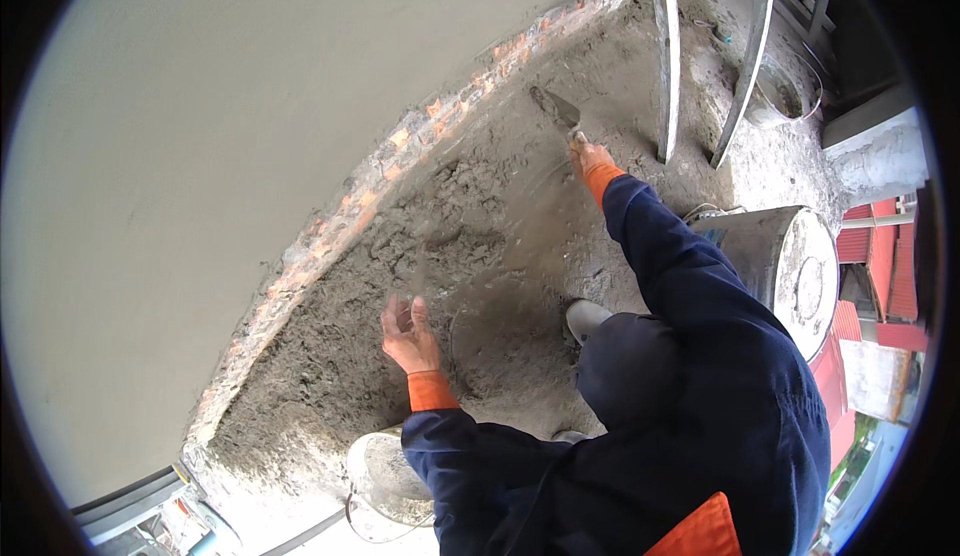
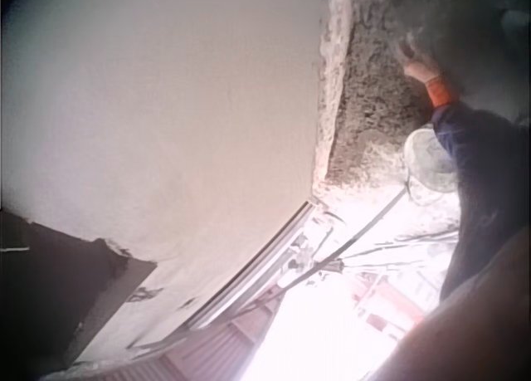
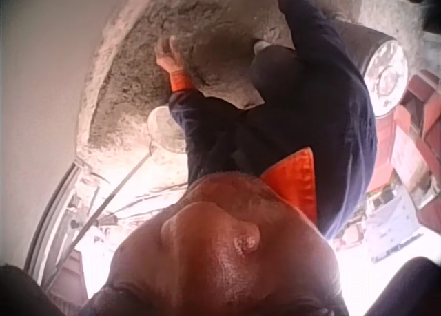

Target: The person applies mortar to a wall and window threshold using a trowel and a wooden straight edge. They move buckets of material and smooth the wet plaster across the surface with tools.

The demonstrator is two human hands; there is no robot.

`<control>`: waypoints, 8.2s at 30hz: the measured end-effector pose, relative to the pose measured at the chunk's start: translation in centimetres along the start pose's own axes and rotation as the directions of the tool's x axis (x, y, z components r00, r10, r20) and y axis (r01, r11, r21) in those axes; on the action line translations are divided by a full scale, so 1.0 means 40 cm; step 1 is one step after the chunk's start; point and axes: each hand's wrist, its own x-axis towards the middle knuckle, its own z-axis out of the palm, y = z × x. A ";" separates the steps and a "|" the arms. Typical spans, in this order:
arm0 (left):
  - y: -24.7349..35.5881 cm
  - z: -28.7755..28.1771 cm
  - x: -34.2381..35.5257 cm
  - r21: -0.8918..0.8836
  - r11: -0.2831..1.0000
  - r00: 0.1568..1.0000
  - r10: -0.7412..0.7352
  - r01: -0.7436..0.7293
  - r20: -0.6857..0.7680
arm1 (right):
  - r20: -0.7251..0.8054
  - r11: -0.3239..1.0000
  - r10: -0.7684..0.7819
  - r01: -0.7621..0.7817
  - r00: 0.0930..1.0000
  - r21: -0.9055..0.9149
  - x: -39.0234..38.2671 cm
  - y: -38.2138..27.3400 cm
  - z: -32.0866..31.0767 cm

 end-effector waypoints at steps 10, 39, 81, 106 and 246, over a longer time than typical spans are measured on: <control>0.053 0.067 0.008 -0.007 0.999 0.999 0.049 -0.049 -0.001 | 0.378 0.917 -0.273 0.358 0.885 -0.176 -0.407 -0.292 0.084; 0.100 0.070 0.003 -0.013 0.999 0.998 0.039 -0.040 -0.053 | 0.298 0.947 -0.299 0.321 0.907 -0.029 -0.586 -0.178 0.075; 0.183 -0.294 -0.255 0.308 0.873 0.801 0.475 -0.378 -0.365 | 0.881 0.946 -0.308 0.021 0.359 0.322 -0.995 -0.555 0.459; 0.106 -0.456 -0.274 0.250 0.966 0.745 0.208 -0.056 -0.634 | 0.987 0.977 -0.098 -0.178 0.130 0.120 -1.004 -0.518 0.372; -0.290 -0.701 -0.674 -0.699 0.483 0.572 -0.810 0.528 -0.127 | 0.808 0.302 -0.542 0.951 0.230 -0.068 -0.727 -0.758 -0.031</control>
